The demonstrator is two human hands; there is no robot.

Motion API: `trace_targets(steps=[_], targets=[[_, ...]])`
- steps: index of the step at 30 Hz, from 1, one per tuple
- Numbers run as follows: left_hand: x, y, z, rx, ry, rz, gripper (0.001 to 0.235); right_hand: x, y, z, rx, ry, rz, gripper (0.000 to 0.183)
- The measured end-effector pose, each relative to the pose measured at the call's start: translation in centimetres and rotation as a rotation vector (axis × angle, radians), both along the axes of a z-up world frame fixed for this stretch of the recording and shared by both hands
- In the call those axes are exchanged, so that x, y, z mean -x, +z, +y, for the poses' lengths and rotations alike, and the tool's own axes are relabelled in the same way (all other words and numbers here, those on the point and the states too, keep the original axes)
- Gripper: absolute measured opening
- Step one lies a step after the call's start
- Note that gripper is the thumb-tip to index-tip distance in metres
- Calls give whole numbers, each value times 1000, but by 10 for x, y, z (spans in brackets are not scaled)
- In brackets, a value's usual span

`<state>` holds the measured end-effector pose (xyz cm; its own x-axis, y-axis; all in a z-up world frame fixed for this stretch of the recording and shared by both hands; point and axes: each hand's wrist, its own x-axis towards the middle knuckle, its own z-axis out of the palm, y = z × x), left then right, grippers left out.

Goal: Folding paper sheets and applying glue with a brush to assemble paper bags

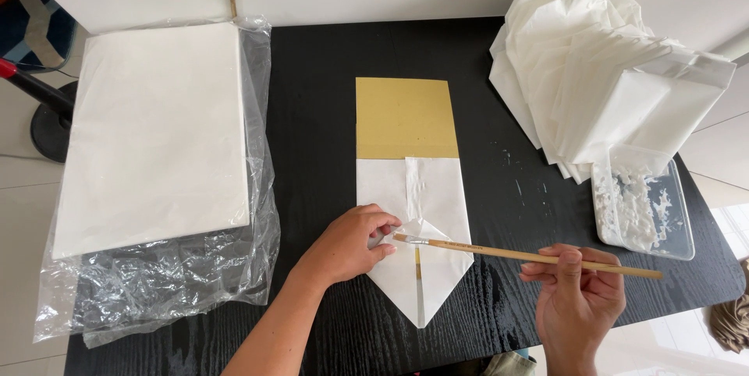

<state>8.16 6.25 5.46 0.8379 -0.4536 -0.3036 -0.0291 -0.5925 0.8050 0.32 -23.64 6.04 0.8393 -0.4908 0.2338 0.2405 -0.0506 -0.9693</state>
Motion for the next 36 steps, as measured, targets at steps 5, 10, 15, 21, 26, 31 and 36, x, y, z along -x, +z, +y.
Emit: trace_targets(steps=[5,10,15,21,26,31,36], targets=[[-1,0,0,0,-4,-7,39,-2,3,7,2,38,-7,16],[-1,1,0,-8,-6,-1,40,-1,6,4,-3,27,-28,13],[-1,1,0,-5,7,-6,49,-1,16,9,8,33,-27,15],[0,8,1,-22,-13,18,57,-4,6,19,6,11,-29,19],[0,1,1,-7,-7,-2,57,-4,5,11,-9,-46,-37,18],[0,4,1,-26,-17,4,57,0,11,10,-27,-34,-35,18],[-1,-1,1,-28,-48,-31,47,0,11,10,64,101,-55,15]])
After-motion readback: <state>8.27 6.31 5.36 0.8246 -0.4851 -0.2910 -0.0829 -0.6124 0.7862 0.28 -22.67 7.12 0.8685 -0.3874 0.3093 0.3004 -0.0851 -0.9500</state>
